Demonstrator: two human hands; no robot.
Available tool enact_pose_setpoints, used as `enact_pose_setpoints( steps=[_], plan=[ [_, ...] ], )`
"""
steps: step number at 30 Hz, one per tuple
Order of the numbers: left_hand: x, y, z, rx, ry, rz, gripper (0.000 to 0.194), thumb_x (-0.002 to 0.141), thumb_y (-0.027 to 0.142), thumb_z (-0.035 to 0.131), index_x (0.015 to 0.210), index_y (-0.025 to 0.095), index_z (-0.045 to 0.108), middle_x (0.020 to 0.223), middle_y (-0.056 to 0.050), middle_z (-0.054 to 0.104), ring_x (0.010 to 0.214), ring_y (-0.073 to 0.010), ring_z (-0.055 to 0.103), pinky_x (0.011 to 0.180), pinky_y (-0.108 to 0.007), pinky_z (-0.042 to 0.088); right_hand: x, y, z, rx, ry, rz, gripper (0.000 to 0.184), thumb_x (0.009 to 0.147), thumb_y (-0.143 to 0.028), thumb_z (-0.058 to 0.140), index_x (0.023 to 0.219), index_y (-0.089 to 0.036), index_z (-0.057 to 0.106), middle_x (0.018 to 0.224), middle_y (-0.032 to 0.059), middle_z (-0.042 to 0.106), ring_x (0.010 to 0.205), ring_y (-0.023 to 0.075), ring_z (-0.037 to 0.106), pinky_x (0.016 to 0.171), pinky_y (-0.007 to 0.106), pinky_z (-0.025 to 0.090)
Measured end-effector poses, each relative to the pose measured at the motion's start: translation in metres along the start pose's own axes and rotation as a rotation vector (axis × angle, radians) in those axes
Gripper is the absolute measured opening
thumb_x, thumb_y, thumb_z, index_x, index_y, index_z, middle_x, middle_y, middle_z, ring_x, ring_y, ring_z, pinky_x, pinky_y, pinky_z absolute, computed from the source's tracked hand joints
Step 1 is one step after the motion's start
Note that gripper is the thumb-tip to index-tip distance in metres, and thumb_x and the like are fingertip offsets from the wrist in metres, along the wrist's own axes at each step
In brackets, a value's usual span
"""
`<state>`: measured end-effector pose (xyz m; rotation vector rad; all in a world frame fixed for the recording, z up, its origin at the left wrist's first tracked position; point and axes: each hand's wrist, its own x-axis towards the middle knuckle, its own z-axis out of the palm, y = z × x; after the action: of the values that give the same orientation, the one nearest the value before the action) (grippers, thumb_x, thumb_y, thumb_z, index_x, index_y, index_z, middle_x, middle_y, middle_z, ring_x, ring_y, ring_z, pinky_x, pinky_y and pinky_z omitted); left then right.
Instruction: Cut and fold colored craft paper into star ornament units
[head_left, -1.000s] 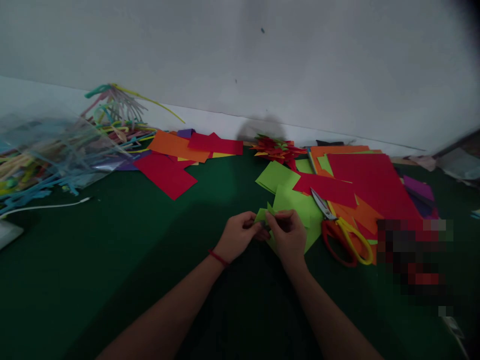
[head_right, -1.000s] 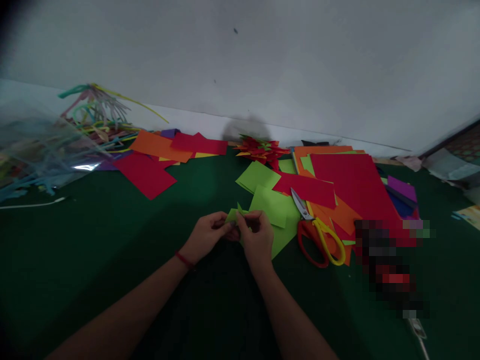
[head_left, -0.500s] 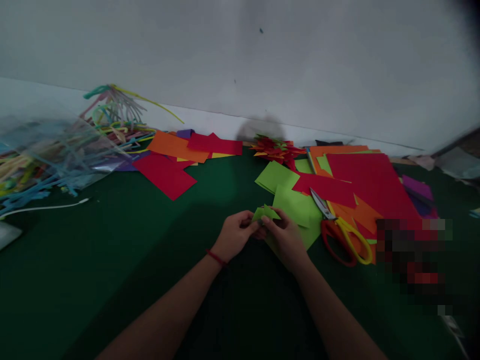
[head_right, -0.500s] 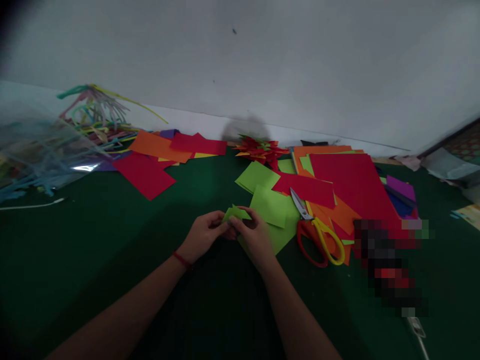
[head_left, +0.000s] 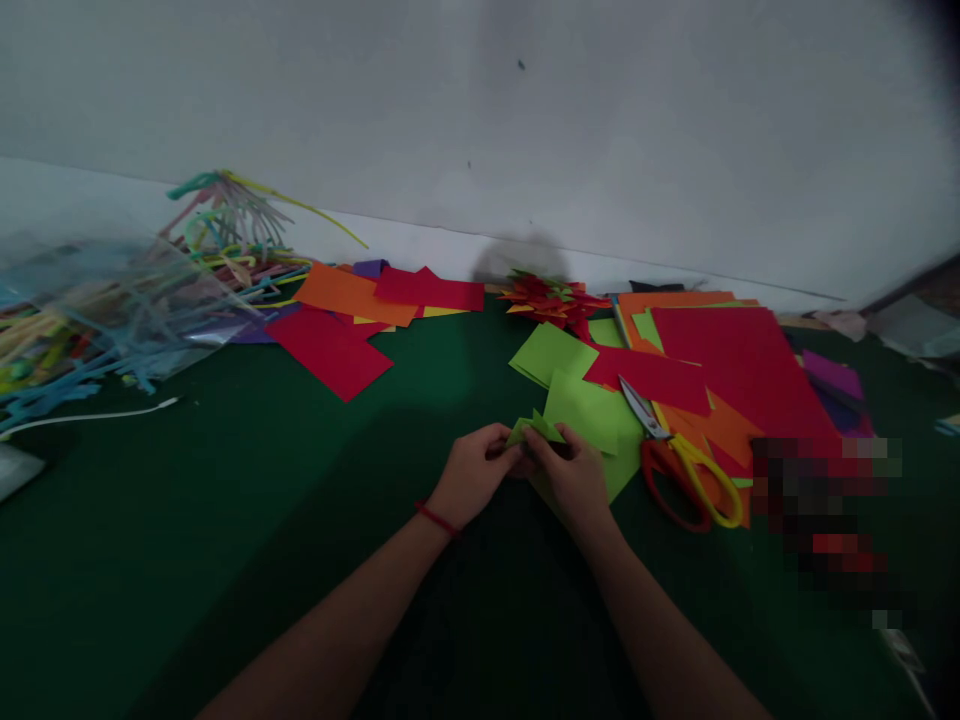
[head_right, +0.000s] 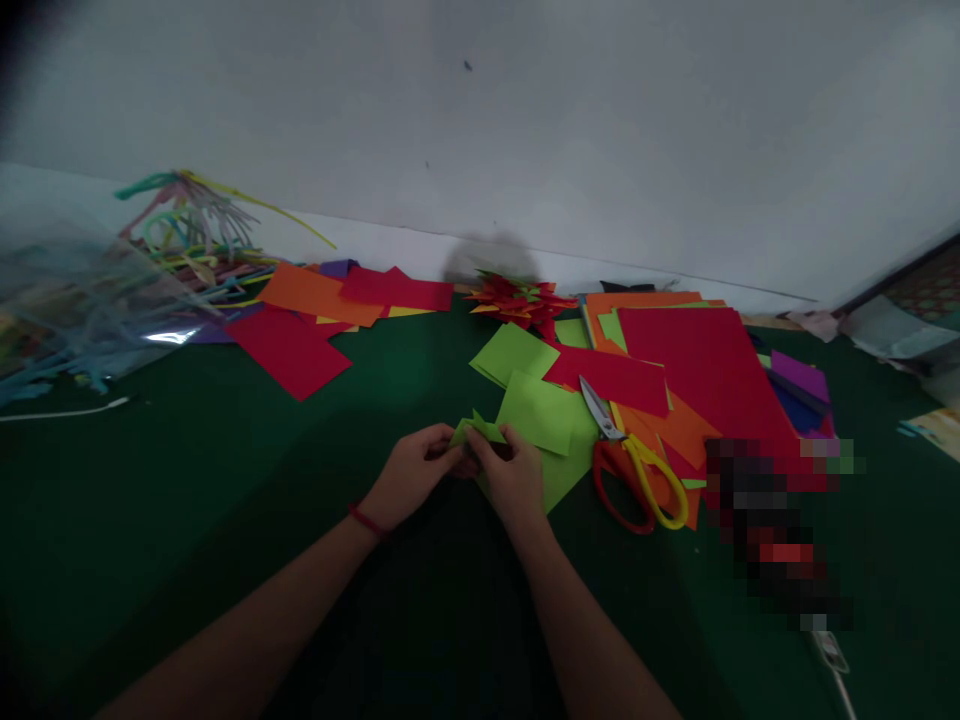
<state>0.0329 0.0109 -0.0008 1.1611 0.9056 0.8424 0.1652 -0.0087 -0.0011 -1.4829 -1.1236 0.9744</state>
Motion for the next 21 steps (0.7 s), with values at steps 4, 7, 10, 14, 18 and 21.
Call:
enact_pose_setpoints(
  steps=[4, 7, 10, 14, 18, 21],
  plan=[
    [-0.0001, 0.0004, -0.0009, -0.02, -0.015, -0.033, 0.014, 0.075, 0.023, 0.058, 0.084, 0.012, 0.058, 0.079, -0.004, 0.066, 0.075, -0.0162, 0.065, 0.076, -0.034, 0.052, -0.0001, -0.0016, 0.0, 0.06, -0.004, 0.012, 0.023, 0.071, -0.04, 0.063, 0.072, -0.017, 0.06, 0.065, 0.0012, 0.063, 0.061, 0.0166, 0.058, 0.056, 0.029, 0.045],
    [-0.0001, 0.0008, -0.0006, -0.015, -0.012, -0.029, 0.015, 0.071, 0.02, 0.062, 0.084, 0.013, 0.059, 0.081, -0.004, 0.067, 0.078, -0.0163, 0.064, 0.077, -0.033, 0.051, 0.0003, -0.0051, -0.0015, 0.11, 0.018, 0.033, 0.023, 0.069, -0.041, 0.064, 0.07, -0.018, 0.06, 0.062, 0.0002, 0.062, 0.058, 0.0164, 0.058, 0.053, 0.028, 0.045],
    [-0.0003, 0.001, 0.0005, -0.031, -0.012, -0.035, 0.015, 0.07, 0.02, 0.064, 0.083, 0.013, 0.059, 0.081, -0.004, 0.067, 0.078, -0.0164, 0.065, 0.077, -0.033, 0.051, 0.0007, -0.0088, -0.0036, 0.097, 0.044, 0.044, 0.023, 0.069, -0.042, 0.064, 0.065, -0.02, 0.058, 0.056, -0.0015, 0.057, 0.052, 0.0146, 0.053, 0.048, 0.027, 0.042],
    [-0.001, 0.0013, 0.002, -0.071, -0.013, -0.043, 0.013, 0.077, 0.025, 0.057, 0.081, 0.012, 0.058, 0.078, -0.006, 0.068, 0.076, -0.0167, 0.066, 0.077, -0.034, 0.052, 0.0007, -0.0099, -0.0032, 0.069, 0.088, 0.022, 0.026, 0.069, -0.042, 0.064, 0.059, -0.02, 0.054, 0.051, -0.003, 0.051, 0.048, 0.0126, 0.048, 0.046, 0.025, 0.039],
    [-0.0016, 0.0017, 0.0039, -0.078, -0.004, -0.041, 0.015, 0.081, 0.026, 0.053, 0.082, 0.012, 0.057, 0.076, -0.006, 0.068, 0.073, -0.0165, 0.066, 0.075, -0.034, 0.053, 0.0002, -0.0089, -0.0011, 0.07, 0.102, 0.005, 0.026, 0.07, -0.042, 0.063, 0.061, -0.019, 0.054, 0.051, -0.0028, 0.051, 0.048, 0.0125, 0.047, 0.045, 0.025, 0.038],
    [-0.0021, 0.0013, 0.0049, -0.058, 0.021, -0.032, 0.017, 0.081, 0.027, 0.052, 0.082, 0.011, 0.057, 0.077, -0.007, 0.068, 0.071, -0.0166, 0.066, 0.074, -0.034, 0.054, -0.0007, -0.0086, -0.0014, 0.052, 0.103, -0.013, 0.026, 0.07, -0.042, 0.063, 0.06, -0.019, 0.053, 0.051, -0.003, 0.051, 0.048, 0.0125, 0.048, 0.046, 0.025, 0.038]
  ],
)
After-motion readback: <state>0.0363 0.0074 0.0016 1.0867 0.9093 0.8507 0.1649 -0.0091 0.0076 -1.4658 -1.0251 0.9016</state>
